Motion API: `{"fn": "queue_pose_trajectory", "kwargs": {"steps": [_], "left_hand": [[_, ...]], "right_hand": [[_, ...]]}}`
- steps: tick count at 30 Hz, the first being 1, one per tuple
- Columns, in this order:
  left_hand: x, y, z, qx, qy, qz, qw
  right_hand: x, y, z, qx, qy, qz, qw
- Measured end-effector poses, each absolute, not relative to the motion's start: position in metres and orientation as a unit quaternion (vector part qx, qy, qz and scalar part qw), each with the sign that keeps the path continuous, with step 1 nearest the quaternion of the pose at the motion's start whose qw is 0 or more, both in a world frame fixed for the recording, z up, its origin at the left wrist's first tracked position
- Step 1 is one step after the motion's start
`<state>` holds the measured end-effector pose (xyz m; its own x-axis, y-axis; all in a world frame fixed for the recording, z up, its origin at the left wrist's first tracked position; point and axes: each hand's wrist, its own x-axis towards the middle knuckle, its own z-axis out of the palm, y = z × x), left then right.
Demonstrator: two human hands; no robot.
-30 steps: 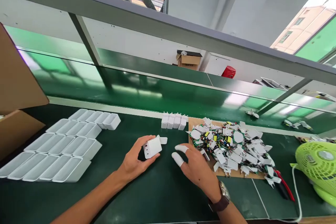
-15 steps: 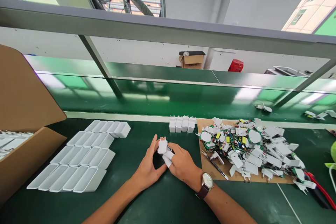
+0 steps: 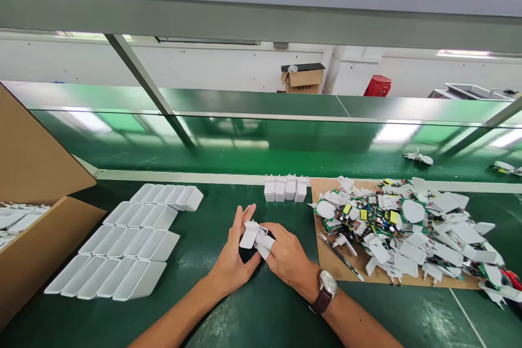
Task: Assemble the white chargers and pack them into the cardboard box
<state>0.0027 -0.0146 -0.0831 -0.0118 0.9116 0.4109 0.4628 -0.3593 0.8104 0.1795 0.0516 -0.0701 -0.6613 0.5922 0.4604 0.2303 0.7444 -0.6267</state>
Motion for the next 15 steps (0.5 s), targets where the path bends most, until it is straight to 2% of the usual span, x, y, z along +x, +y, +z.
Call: {"fn": "queue_pose_trajectory", "kwargs": {"steps": [5, 9, 12, 15], "left_hand": [[0.001, -0.017, -0.083, 0.66, 0.523, 0.484, 0.237], [0.003, -0.018, -0.087, 0.654, 0.533, 0.475, 0.25], [0.005, -0.015, -0.092, 0.646, 0.544, 0.47, 0.254], [0.004, -0.011, -0.094, 0.649, 0.547, 0.485, 0.209]], "right_hand": [[0.185, 0.054, -0.067, -0.267, -0.85, 0.26, 0.372], [0.188, 0.058, -0.073, -0.26, -0.867, 0.263, 0.333], [0.186, 0.057, -0.074, -0.263, -0.858, 0.287, 0.335], [0.182, 0.054, -0.07, -0.276, -0.812, 0.357, 0.371]]}}
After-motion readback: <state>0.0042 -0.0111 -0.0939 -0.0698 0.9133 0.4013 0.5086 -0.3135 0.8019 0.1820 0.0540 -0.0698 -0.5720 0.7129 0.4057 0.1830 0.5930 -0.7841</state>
